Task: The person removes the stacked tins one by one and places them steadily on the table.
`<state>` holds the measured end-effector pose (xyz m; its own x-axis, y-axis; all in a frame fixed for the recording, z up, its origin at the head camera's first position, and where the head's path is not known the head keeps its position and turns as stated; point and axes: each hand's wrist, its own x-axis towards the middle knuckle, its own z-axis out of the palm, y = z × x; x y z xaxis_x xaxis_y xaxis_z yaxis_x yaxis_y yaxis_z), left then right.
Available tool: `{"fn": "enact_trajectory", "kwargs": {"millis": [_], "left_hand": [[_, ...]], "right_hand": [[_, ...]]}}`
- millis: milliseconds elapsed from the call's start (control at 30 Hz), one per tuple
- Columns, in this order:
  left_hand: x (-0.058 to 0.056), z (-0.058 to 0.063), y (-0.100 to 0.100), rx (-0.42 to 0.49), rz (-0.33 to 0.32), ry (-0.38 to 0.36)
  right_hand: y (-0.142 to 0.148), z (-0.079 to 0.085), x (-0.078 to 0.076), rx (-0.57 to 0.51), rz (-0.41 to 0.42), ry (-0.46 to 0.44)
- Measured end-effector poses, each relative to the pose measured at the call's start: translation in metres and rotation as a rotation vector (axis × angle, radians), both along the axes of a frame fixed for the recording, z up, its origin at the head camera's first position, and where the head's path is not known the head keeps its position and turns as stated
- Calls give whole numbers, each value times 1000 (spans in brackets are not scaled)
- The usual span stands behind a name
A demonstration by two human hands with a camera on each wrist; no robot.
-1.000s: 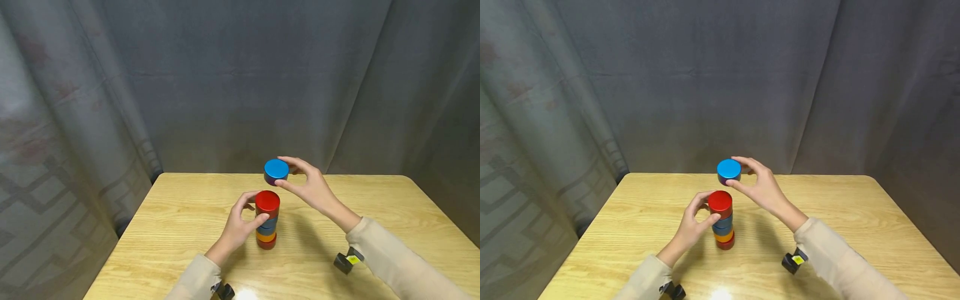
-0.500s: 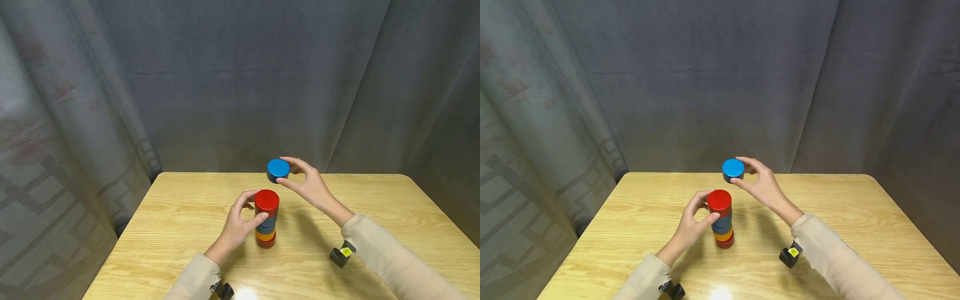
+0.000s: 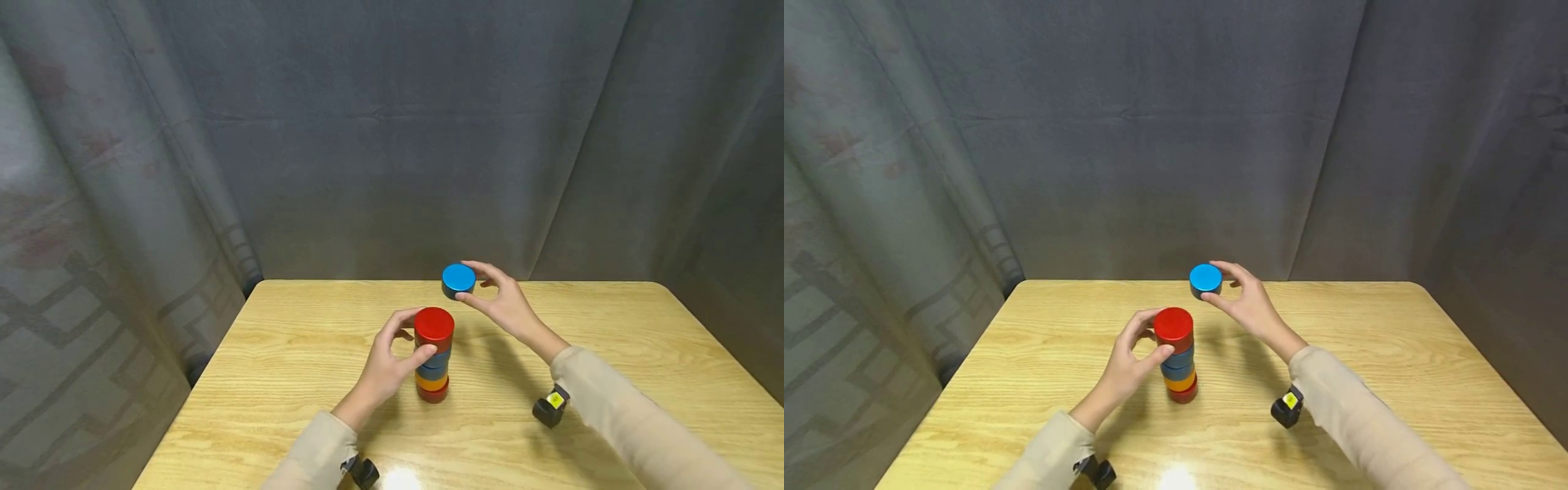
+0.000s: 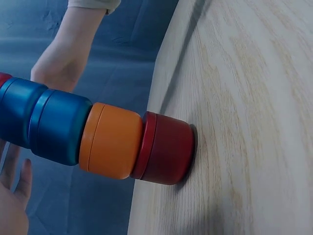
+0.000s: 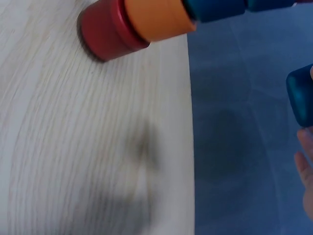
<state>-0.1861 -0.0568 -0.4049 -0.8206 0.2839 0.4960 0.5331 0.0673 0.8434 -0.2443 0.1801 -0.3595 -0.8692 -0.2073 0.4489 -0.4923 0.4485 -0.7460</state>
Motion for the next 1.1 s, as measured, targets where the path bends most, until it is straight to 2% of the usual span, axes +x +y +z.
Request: {"fn": "enact_trajectory", "kwargs": {"millis": [167,200,500,800,1100], "left_hand": [[0,0,-1,2,0,-13],[0,1,-1,3,1,-14],[2,1,-1,8,9,-16],[3,0,-3,11,5,14],[5,1,-2,11,2,6]], "right_hand": [[2,-9,-7,9,-19,-8],[4,-15,-12,4,-23,-6],[5,-30,-23,-1,-57,-11],[4,-48,-36,-17,-69,-66],[8,-65,-46,-35,-106,-110]]}}
